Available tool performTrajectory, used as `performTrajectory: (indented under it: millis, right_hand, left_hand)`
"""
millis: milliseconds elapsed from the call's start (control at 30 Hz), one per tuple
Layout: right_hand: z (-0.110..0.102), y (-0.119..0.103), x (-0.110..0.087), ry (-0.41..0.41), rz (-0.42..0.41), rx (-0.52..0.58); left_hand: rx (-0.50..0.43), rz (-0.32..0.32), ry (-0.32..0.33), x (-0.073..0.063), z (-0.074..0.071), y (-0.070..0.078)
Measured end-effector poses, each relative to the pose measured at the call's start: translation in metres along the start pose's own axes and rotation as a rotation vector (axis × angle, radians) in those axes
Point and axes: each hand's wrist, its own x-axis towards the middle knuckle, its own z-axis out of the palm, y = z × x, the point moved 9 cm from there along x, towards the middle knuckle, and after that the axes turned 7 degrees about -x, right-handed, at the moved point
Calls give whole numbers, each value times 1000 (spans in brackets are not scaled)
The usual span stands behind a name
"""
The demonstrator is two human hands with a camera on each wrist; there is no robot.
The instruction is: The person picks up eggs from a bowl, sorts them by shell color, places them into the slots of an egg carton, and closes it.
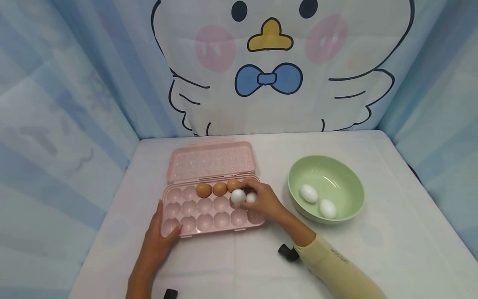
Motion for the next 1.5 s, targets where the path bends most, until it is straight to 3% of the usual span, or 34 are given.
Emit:
performTrajectory:
  millis: [233,600,1100,1333,1500]
  right_hand:
    - [4,-3,0,0,-47,-108]
    - [7,-2,-1,-33,-19,-165]
    - [0,2,0,-34,-17,12]
    - [-10,-23,-7,-14,-66,124]
    - [-37,-49,-16,19,-90,185]
  left_hand:
    - [-7,8,0,1,0,2]
    - [-6,-7,-3,-1,1,1]
    - [-2,-5,-3,-1,1,0]
    - [6,-16,-12,-3,2,-1]
    - [9,-17,-11,-2,0,1]
